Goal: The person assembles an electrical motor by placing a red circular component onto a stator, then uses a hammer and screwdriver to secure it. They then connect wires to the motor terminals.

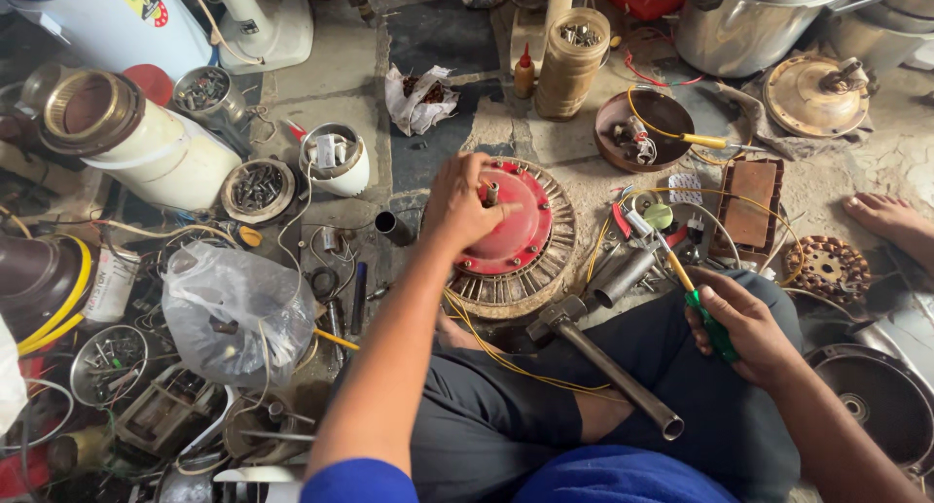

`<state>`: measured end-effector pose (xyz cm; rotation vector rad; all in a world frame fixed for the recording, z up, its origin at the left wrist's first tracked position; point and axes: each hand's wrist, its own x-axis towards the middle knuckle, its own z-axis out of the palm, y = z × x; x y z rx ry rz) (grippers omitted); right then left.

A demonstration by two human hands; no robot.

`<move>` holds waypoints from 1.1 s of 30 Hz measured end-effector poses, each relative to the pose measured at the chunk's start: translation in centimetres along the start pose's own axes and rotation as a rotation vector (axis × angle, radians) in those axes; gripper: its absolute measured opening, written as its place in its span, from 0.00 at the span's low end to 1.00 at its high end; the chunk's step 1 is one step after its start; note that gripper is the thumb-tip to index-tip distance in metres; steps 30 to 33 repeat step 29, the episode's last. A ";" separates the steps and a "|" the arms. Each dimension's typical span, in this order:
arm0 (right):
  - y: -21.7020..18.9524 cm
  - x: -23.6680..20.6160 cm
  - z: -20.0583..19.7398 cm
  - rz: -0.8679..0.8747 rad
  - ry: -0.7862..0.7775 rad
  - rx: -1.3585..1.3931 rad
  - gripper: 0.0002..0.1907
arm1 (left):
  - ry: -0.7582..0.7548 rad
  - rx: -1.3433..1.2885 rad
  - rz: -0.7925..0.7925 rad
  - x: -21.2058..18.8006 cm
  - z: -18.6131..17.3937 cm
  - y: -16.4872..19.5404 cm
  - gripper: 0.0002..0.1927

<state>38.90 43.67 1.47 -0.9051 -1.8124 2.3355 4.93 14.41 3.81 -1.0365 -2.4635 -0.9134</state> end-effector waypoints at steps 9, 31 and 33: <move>1.6 -0.1 -0.4 -0.114 -0.003 -0.028 0.18 | -0.476 0.186 -0.450 0.3 -0.9 2.0 0.53; -17.2 -1.9 15.7 -1.035 -0.130 -1.604 0.13 | 0.007 0.306 -0.530 -2.8 0.8 3.9 0.48; -17.2 -1.9 15.7 -1.035 -0.130 -1.604 0.13 | 0.007 0.306 -0.530 -2.8 0.8 3.9 0.48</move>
